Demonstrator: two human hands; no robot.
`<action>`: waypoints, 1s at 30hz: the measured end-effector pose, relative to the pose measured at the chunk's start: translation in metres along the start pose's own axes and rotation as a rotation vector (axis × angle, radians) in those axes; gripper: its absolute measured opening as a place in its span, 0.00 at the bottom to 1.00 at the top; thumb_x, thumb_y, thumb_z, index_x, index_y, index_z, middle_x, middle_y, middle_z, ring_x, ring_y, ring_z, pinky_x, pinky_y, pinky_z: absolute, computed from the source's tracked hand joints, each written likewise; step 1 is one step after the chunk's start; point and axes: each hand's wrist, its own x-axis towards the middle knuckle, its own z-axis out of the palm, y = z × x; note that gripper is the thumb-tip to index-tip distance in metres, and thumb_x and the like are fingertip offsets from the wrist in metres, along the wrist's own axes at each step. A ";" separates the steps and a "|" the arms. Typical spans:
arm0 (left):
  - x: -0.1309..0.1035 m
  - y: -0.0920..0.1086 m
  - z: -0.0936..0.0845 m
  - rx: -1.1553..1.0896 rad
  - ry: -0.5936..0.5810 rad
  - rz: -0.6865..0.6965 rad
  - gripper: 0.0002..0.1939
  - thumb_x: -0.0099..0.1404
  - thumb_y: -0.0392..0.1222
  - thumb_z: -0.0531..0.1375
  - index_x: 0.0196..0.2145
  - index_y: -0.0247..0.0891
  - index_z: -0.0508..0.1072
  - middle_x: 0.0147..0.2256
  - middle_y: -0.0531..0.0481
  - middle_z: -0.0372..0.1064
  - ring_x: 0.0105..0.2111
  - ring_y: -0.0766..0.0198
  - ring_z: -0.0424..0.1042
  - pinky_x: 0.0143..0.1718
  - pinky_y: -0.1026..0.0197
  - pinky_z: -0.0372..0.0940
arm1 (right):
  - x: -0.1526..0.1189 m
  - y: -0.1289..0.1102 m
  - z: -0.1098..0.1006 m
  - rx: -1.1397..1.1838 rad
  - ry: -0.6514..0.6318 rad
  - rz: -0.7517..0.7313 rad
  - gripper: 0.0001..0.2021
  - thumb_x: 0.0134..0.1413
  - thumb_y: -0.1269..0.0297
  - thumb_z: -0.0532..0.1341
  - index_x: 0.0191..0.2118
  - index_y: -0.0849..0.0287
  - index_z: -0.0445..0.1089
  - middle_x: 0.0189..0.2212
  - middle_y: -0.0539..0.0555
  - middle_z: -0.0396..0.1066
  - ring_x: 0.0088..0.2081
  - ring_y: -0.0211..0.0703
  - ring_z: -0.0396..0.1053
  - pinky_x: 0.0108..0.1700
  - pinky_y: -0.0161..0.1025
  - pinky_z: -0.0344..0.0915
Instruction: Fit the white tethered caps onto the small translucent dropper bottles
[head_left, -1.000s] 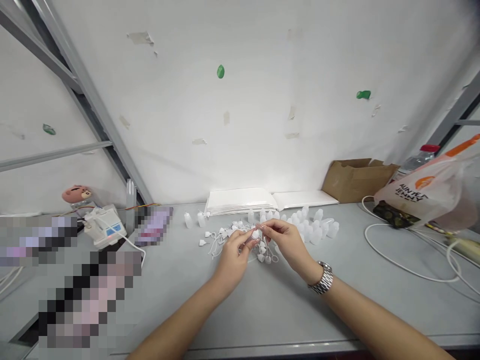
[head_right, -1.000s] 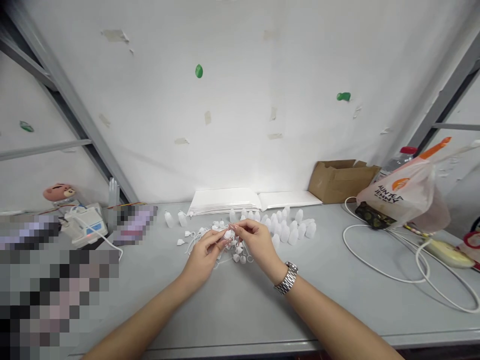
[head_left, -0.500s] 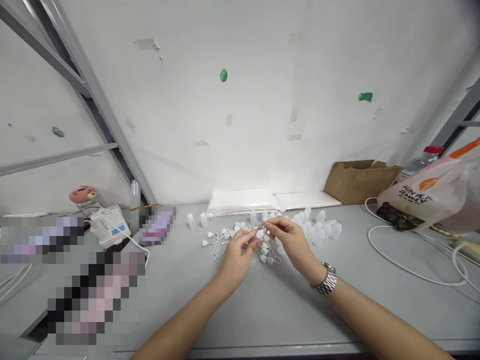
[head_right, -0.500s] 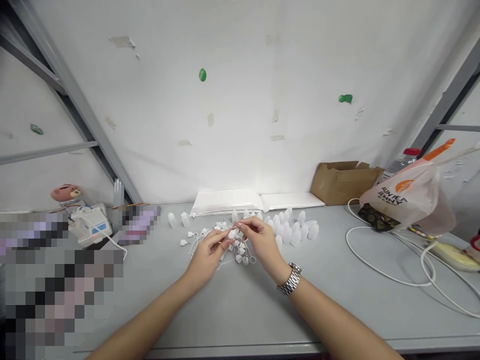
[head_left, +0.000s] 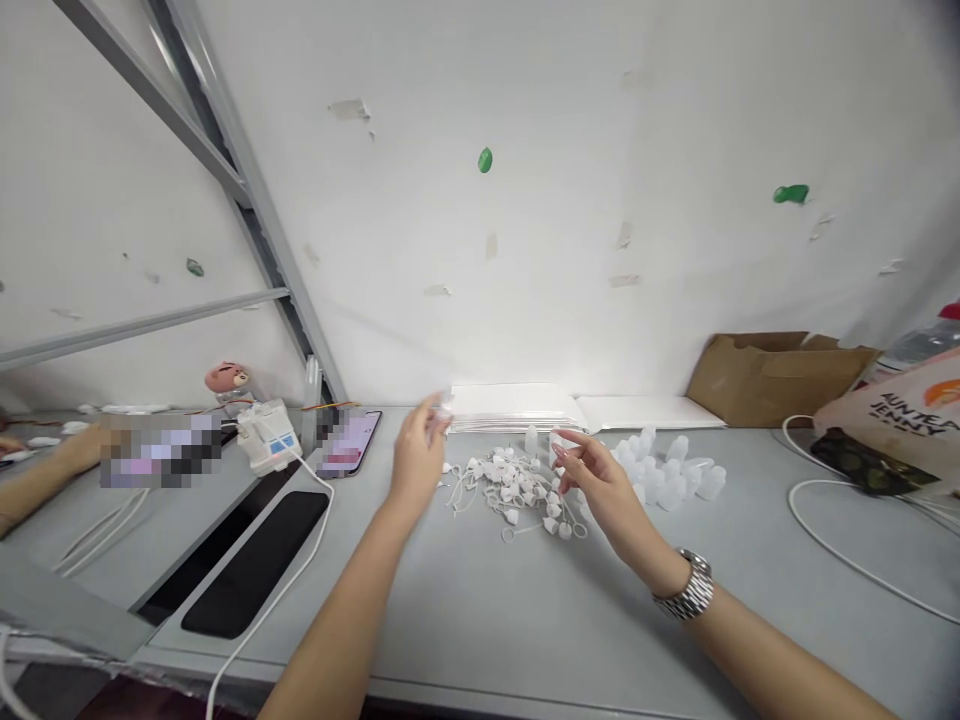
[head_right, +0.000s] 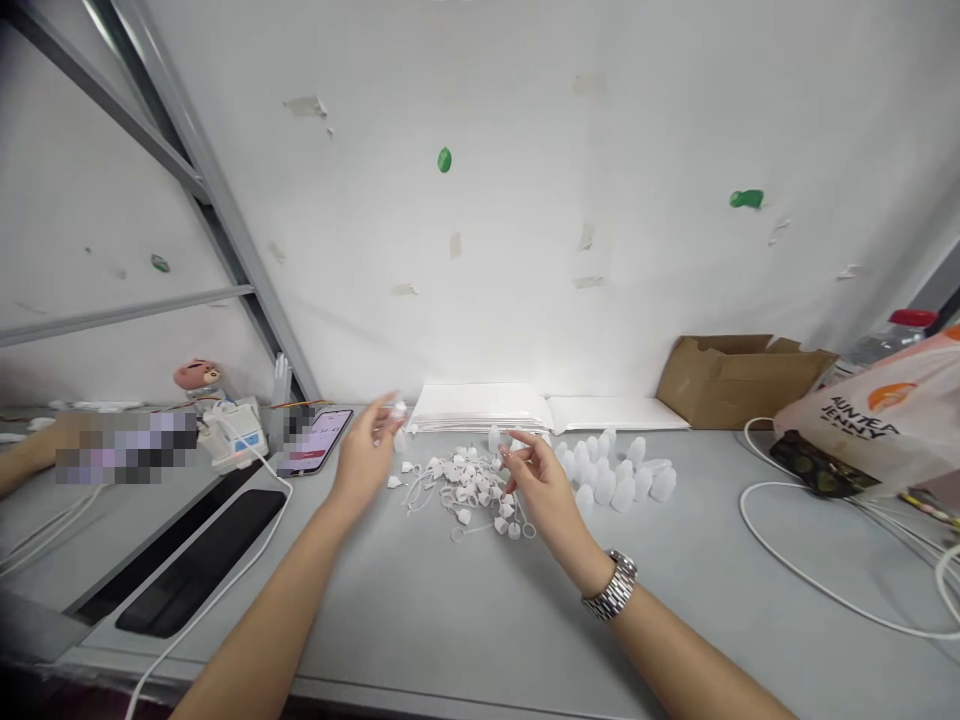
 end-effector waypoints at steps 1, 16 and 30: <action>0.007 -0.007 -0.009 0.027 0.060 -0.044 0.20 0.61 0.36 0.52 0.51 0.41 0.63 0.42 0.45 0.65 0.41 0.61 0.67 0.45 0.58 0.61 | 0.001 0.002 0.000 0.007 0.003 0.016 0.21 0.48 0.51 0.59 0.47 0.54 0.63 0.27 0.48 0.63 0.25 0.38 0.64 0.36 0.41 0.61; 0.022 -0.062 -0.021 0.455 -0.165 -0.475 0.33 0.51 0.31 0.60 0.53 0.27 0.53 0.48 0.27 0.63 0.49 0.47 0.64 0.43 0.54 0.60 | -0.003 0.001 0.006 0.050 -0.014 0.148 0.24 0.44 0.50 0.61 0.46 0.57 0.62 0.25 0.48 0.64 0.22 0.36 0.63 0.32 0.40 0.63; 0.020 -0.055 -0.033 0.497 -0.209 -0.454 0.50 0.41 0.51 0.66 0.56 0.29 0.49 0.51 0.25 0.57 0.52 0.39 0.59 0.45 0.47 0.59 | 0.007 -0.020 -0.015 -0.204 0.010 -0.018 0.15 0.49 0.54 0.57 0.39 0.58 0.67 0.28 0.51 0.66 0.27 0.37 0.64 0.33 0.38 0.62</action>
